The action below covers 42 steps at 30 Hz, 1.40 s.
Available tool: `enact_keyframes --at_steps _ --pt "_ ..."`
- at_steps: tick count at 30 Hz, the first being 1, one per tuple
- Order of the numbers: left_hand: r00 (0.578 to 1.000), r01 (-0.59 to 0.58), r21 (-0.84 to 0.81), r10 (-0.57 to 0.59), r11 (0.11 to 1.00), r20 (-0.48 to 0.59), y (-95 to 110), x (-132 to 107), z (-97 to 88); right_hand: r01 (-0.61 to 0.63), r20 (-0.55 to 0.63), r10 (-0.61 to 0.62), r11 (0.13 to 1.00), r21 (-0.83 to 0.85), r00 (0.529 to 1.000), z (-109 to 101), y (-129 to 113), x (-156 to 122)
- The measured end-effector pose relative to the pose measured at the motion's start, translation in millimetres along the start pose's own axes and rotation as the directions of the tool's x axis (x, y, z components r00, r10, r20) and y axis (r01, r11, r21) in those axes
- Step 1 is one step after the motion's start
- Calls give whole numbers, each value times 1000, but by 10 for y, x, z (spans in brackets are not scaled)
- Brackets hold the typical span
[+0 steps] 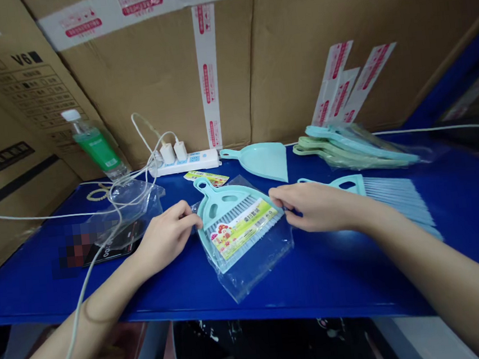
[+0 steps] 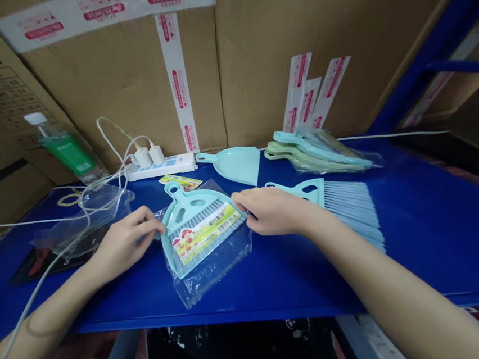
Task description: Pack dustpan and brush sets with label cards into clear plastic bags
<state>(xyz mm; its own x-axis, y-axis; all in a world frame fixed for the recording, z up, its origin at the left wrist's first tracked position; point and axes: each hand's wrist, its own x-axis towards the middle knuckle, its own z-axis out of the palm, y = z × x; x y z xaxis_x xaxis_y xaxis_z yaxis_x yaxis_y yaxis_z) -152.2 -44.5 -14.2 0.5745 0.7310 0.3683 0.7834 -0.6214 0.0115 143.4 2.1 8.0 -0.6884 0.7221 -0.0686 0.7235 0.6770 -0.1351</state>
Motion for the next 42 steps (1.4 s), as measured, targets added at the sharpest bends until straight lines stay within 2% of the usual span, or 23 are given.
enact_keyframes --at_steps 5,11,14,20,23,29,31,35,37,40,42 --pt "993 86 -26 -83 996 85 26 4 1 50 -45 -51 999 -21 998 15 -3 15" --pt "982 132 -82 -119 988 146 66 24 -44 130 11 -132 987 94 991 -37 34 -10" --pt "979 139 -89 -123 986 161 85 30 -63 136 45 -143 980 146 989 -60 24 -30" --pt "977 146 -92 -129 985 170 96 32 -73 120 -40 -115 979 167 993 -4 13 -12" --pt "978 149 -90 -133 985 161 95 35 -76 128 -17 -127 976 177 992 10 33 1" --pt "962 216 -95 -196 972 189 92 36 -60 140 47 -164 935 326 985 -55 49 -31" --pt "964 218 -90 -200 972 175 89 31 -47 107 63 -139 925 365 988 -64 45 -28" --pt "969 212 -90 -198 973 148 80 25 -20 -80 -7 92 898 432 996 21 31 63" --pt "970 210 -101 -194 973 149 75 27 -9 -120 -54 165 872 475 985 106 24 134" --pt "969 218 -129 -198 967 150 72 28 2 -96 -89 174 826 555 981 211 16 201" --pt "966 234 -147 -213 961 144 74 28 0 -81 -45 139 775 627 989 228 9 195"
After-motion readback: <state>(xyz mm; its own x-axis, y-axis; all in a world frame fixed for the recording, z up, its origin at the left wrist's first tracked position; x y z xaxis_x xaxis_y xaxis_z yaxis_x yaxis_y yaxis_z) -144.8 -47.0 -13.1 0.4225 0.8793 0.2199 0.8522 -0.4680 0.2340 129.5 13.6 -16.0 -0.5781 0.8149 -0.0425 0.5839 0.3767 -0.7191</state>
